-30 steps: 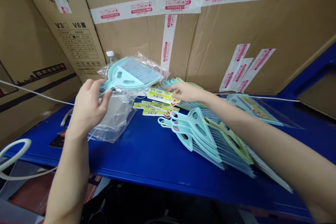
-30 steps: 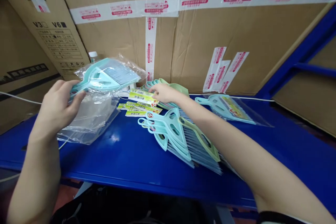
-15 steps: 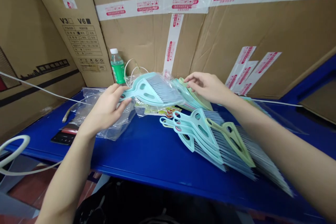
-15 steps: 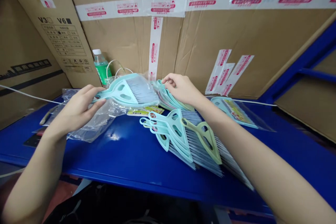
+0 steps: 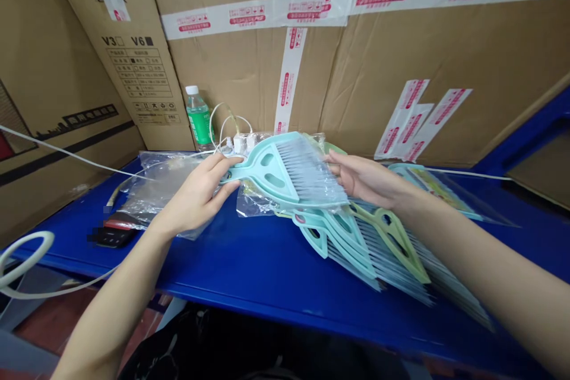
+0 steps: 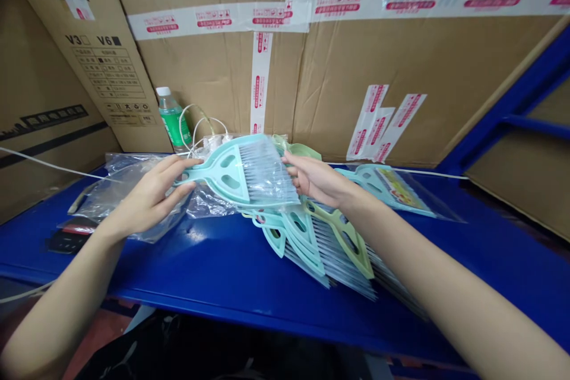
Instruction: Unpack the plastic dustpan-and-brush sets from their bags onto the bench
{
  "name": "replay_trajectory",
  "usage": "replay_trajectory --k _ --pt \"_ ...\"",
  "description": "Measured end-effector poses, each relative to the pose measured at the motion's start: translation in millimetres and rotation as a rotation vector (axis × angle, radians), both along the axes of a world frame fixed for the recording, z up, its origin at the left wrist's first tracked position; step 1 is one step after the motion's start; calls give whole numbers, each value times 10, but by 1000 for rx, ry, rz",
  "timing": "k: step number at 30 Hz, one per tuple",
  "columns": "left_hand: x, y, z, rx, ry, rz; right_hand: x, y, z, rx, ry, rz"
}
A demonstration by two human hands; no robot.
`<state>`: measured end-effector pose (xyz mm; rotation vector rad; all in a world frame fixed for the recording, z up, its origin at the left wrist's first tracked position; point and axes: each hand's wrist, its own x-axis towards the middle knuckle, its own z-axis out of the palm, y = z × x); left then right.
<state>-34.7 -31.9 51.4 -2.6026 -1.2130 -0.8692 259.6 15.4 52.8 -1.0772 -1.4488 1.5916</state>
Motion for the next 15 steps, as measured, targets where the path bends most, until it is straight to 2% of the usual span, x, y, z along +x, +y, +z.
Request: replay_trajectory --k 4,10,15 --pt "7 1 -4 25 -22 27 5 -87 33 73 -20 62" --pt "119 -43 -87 362 101 49 -36 -216 20 222 -47 7" --pt "155 -89 -139 391 227 34 35 -254 1 253 -69 -4"
